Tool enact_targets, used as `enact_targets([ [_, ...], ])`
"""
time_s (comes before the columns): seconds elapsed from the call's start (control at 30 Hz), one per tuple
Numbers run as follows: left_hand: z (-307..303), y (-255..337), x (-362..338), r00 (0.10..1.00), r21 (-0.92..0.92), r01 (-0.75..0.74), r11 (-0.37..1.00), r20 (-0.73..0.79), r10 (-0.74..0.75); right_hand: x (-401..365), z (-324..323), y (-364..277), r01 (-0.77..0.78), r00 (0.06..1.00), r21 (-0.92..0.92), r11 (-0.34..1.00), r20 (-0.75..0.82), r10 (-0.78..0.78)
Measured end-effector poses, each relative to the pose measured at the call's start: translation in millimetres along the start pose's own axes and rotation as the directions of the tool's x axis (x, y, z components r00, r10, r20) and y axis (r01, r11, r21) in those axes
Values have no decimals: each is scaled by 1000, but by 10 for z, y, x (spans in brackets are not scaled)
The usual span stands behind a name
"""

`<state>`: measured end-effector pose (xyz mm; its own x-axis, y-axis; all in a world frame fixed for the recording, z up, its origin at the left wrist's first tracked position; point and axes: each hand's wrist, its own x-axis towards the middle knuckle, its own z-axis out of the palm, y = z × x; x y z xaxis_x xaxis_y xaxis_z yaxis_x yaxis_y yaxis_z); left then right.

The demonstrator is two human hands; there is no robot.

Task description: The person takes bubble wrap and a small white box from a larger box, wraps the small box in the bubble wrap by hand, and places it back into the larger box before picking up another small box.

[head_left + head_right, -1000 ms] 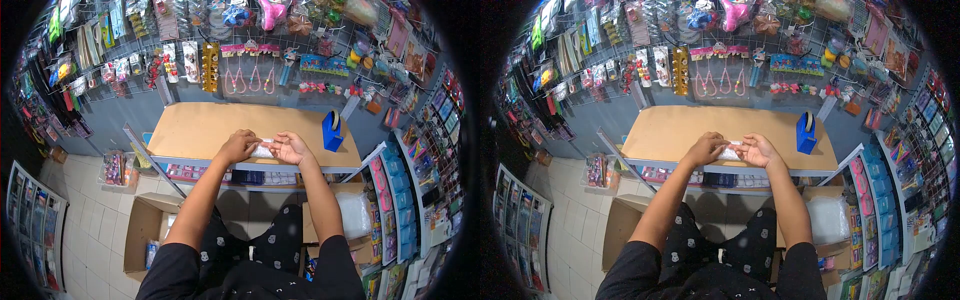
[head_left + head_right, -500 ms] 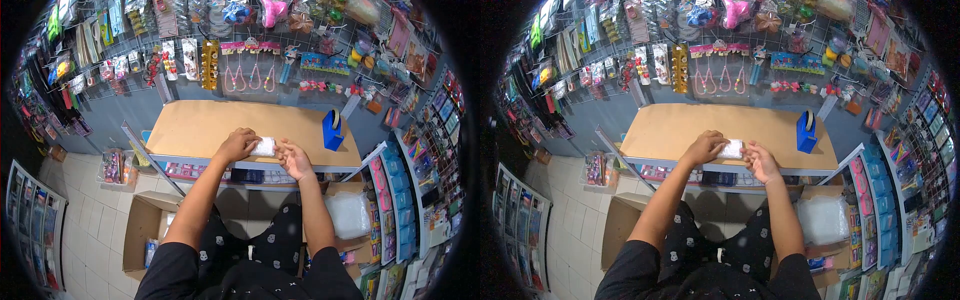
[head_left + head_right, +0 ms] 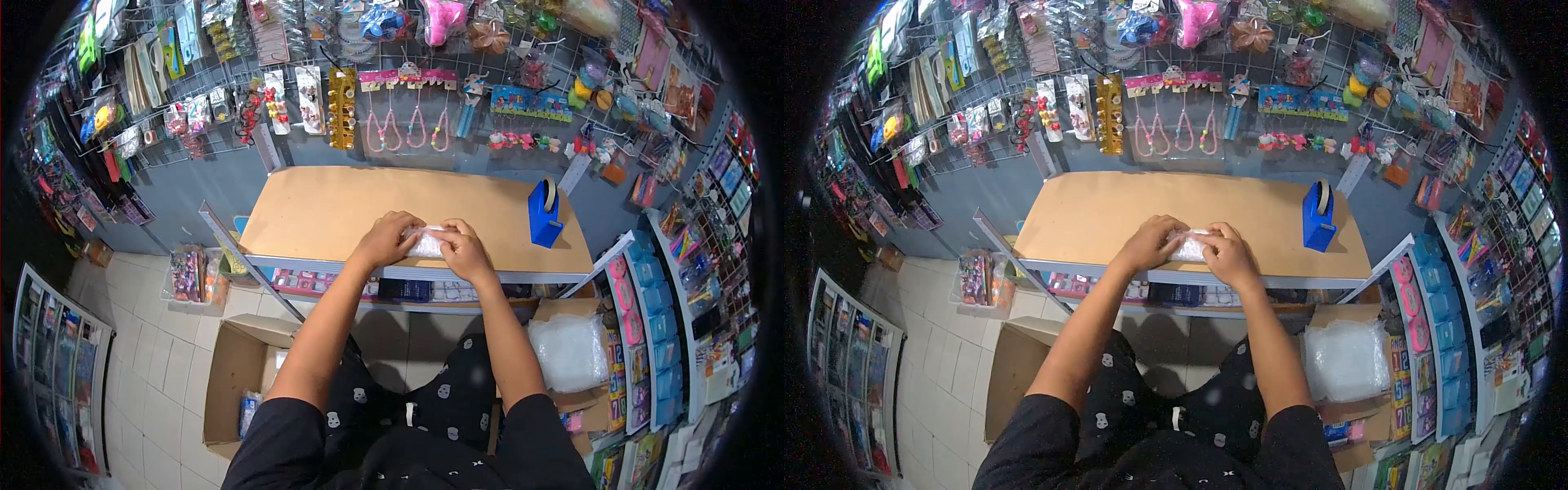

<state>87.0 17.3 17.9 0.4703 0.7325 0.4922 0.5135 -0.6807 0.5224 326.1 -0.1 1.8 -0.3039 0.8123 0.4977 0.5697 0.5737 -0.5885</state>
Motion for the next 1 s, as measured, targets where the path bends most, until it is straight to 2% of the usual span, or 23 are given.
enact_targets([
  [0.07,-17,4,9,1000,15,-31,999,5,31,-15,14,-1,13,1000,-16,1000,1,-13],
  [0.17,23,-55,10,999,20,-47,999,2,47,-28,-35,-167,-61,998,-13,998,-15,61],
  [0.27,25,-50,8,999,11,-42,999,-2,42,-55,-40,-196,22,1000,-157,987,11,-20],
  [0.37,16,-32,6,998,8,-55,998,-14,55,-39,-15,-142,1,1000,-79,997,-4,-1],
  [0.47,12,-15,0,1000,-13,-10,1000,-16,10,-66,-52,-241,-19,998,84,996,-65,24],
  [0.57,0,6,6,1000,-7,-11,1000,1,11,-78,-57,-73,133,991,-80,988,26,-132],
  [0.77,25,-68,11,999,-45,29,999,35,-28,-76,-190,-357,91,994,-35,995,64,-89],
  [0.87,1,-117,3,994,-4,-60,998,90,60,-58,-101,-157,79,991,-23,997,110,-76],
  [1.0,-94,80,-30,988,106,-137,985,81,129,-65,-87,-165,66,997,9,998,39,-66],
])
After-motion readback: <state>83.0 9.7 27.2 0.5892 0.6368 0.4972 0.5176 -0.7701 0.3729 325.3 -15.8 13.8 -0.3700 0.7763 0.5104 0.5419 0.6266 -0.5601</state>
